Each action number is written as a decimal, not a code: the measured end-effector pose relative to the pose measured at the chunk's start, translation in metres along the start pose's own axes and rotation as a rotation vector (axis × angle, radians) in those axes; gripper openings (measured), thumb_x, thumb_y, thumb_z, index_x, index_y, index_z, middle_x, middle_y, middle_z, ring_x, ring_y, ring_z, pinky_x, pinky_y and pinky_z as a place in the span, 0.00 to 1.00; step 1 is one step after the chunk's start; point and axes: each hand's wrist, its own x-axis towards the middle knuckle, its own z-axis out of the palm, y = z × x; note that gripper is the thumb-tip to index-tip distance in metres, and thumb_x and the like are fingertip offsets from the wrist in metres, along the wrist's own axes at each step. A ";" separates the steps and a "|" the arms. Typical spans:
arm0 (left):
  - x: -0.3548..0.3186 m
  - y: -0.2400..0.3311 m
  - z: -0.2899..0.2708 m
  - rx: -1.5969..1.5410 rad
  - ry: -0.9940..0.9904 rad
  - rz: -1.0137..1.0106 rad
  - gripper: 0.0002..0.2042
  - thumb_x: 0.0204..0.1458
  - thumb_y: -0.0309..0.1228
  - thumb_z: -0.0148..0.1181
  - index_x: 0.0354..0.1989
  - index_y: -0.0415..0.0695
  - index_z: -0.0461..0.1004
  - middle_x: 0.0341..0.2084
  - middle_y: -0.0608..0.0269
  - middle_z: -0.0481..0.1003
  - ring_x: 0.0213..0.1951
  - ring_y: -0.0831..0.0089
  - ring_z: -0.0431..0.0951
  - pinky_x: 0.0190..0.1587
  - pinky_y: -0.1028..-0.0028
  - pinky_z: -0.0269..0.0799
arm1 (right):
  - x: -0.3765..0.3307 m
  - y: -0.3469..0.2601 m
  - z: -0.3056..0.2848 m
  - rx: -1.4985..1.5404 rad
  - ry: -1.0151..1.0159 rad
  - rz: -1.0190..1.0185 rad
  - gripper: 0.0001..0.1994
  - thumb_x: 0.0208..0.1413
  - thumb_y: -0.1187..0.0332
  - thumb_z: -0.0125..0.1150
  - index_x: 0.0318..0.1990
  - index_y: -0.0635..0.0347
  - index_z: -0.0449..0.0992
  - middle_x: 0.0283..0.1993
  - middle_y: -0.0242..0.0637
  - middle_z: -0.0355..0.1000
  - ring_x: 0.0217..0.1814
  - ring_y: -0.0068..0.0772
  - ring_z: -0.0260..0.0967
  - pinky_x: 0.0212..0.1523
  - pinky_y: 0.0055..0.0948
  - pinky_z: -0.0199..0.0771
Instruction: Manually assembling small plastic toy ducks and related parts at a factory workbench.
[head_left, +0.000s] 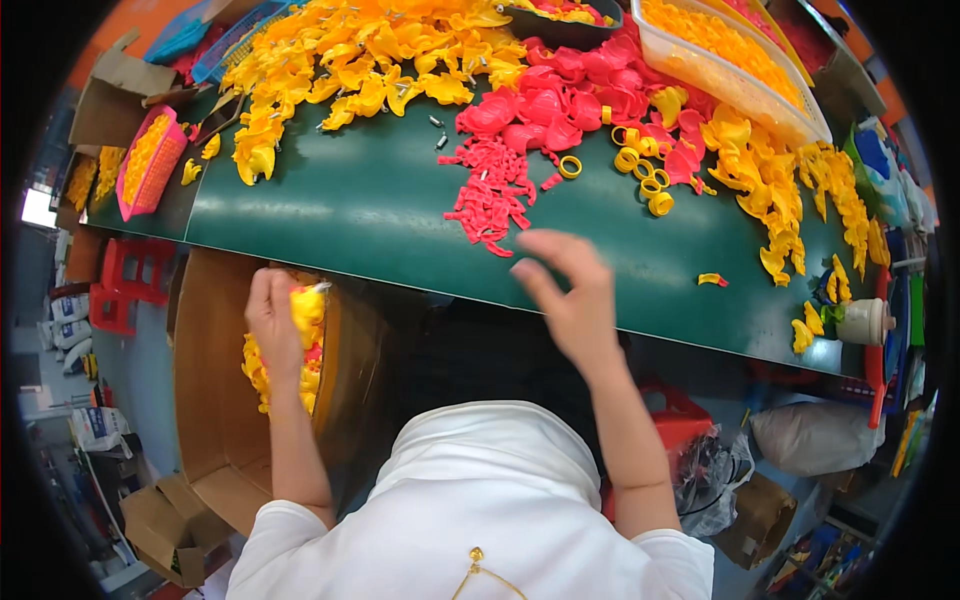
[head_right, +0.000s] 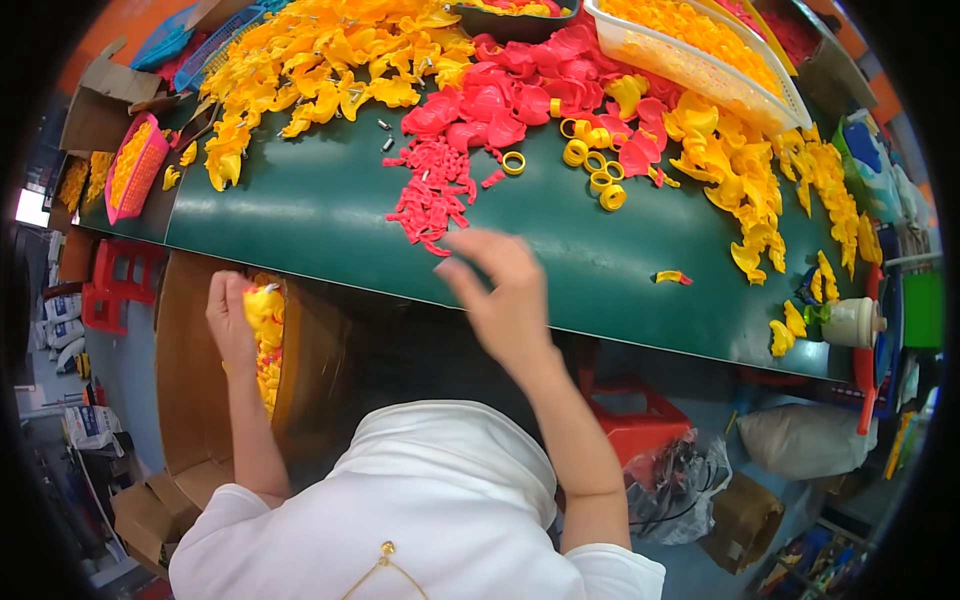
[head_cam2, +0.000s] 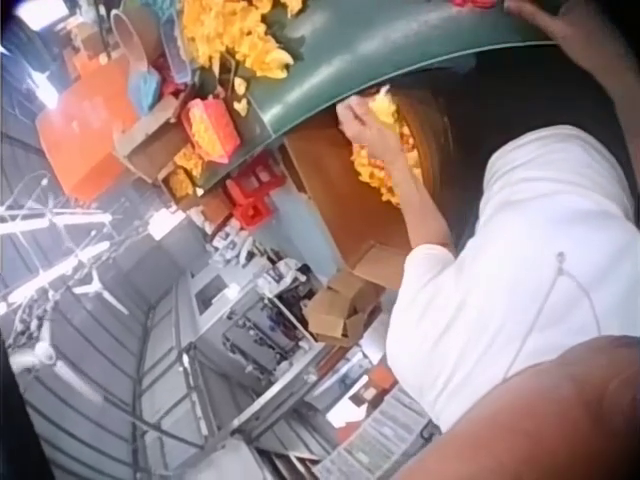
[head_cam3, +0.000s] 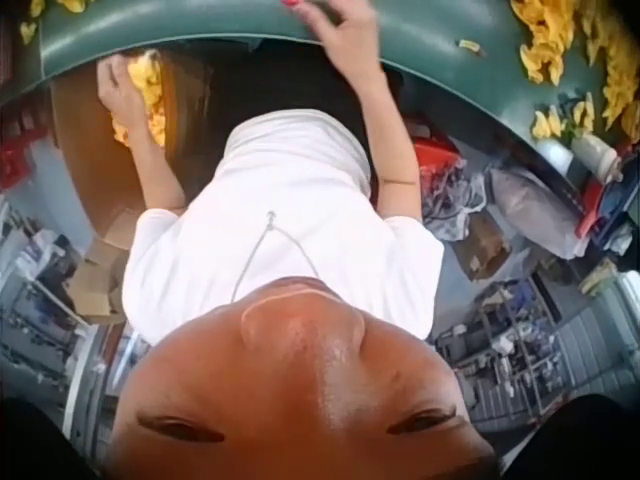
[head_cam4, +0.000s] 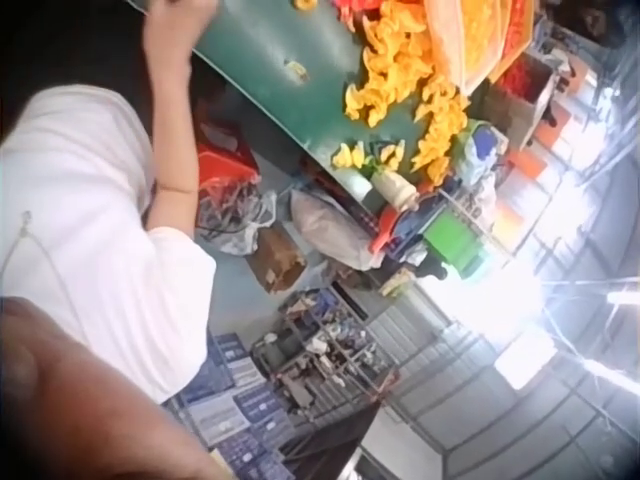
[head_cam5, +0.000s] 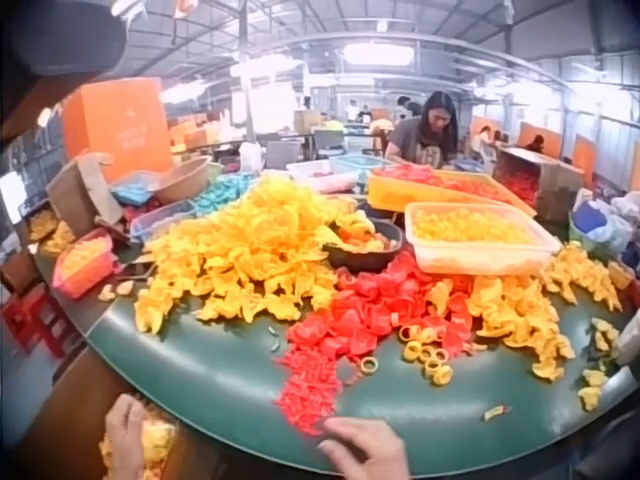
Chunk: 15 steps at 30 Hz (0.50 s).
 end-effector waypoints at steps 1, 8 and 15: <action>0.003 -0.019 -0.022 0.201 0.014 0.026 0.12 0.64 0.33 0.47 0.29 0.40 0.67 0.23 0.62 0.67 0.29 0.72 0.70 0.34 0.70 0.67 | 0.013 0.012 -0.008 -0.096 0.051 0.015 0.14 0.49 0.72 0.67 0.45 0.57 0.80 0.43 0.41 0.76 0.46 0.39 0.71 0.45 0.32 0.71; -0.026 -0.097 -0.069 1.053 -0.206 -0.168 0.16 0.58 0.40 0.55 0.30 0.38 0.74 0.27 0.47 0.75 0.36 0.49 0.73 0.38 0.56 0.69 | 0.062 0.049 -0.008 -0.531 0.033 -0.163 0.10 0.50 0.68 0.67 0.41 0.58 0.79 0.34 0.37 0.71 0.40 0.40 0.66 0.40 0.35 0.68; 0.076 0.032 0.012 0.735 -0.240 0.222 0.10 0.56 0.33 0.57 0.32 0.38 0.73 0.28 0.48 0.74 0.34 0.50 0.73 0.38 0.60 0.68 | 0.052 0.054 -0.013 -0.577 0.022 -0.173 0.06 0.51 0.72 0.64 0.35 0.62 0.76 0.33 0.38 0.72 0.37 0.41 0.69 0.38 0.36 0.69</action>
